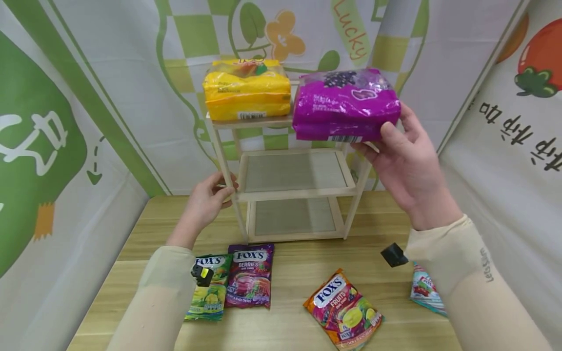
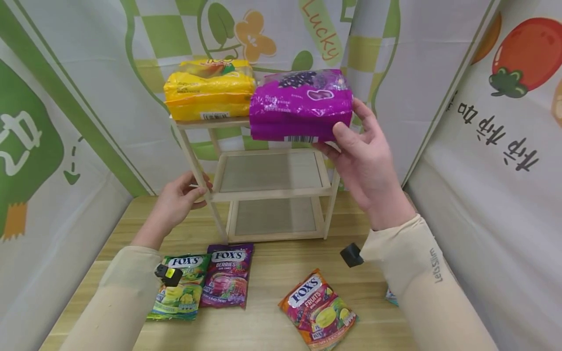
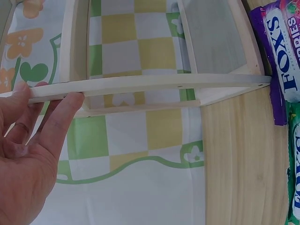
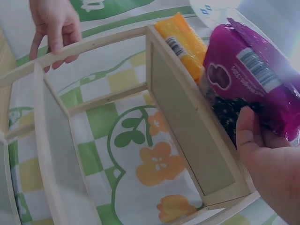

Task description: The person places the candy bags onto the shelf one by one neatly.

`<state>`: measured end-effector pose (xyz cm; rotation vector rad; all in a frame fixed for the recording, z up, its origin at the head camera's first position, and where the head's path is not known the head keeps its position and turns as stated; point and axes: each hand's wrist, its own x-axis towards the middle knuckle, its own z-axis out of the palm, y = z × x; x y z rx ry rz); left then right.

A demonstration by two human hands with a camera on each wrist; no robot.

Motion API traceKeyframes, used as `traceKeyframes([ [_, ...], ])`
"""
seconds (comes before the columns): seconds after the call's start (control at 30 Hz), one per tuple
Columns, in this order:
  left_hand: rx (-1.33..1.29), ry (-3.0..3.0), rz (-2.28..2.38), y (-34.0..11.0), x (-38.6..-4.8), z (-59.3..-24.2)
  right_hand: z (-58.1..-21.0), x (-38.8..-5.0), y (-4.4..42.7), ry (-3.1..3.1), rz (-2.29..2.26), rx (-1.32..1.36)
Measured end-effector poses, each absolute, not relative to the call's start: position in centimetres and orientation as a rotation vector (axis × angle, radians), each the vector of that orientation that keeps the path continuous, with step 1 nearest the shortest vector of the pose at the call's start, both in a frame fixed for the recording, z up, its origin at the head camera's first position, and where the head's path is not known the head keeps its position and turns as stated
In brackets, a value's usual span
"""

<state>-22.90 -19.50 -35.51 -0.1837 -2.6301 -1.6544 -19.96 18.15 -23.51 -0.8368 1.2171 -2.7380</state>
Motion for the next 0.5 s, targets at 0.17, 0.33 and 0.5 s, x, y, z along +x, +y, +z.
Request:
traceKeyframes([
  [0.17, -0.181, -2.629, -1.666, -19.5, -22.9, -35.6, -23.8, -19.6, 17.4, 1.262, -2.802, -0.830],
  [0.33, -0.174, -2.631, -1.673, -19.5, -22.9, -35.5, -23.8, -19.5, 16.6, 1.287, -2.898, -0.808],
  [0.5, -0.169, -2.631, -1.678, -19.5, -22.9, -35.5, -23.8, -19.4, 16.1, 1.547, -2.938, -0.767],
])
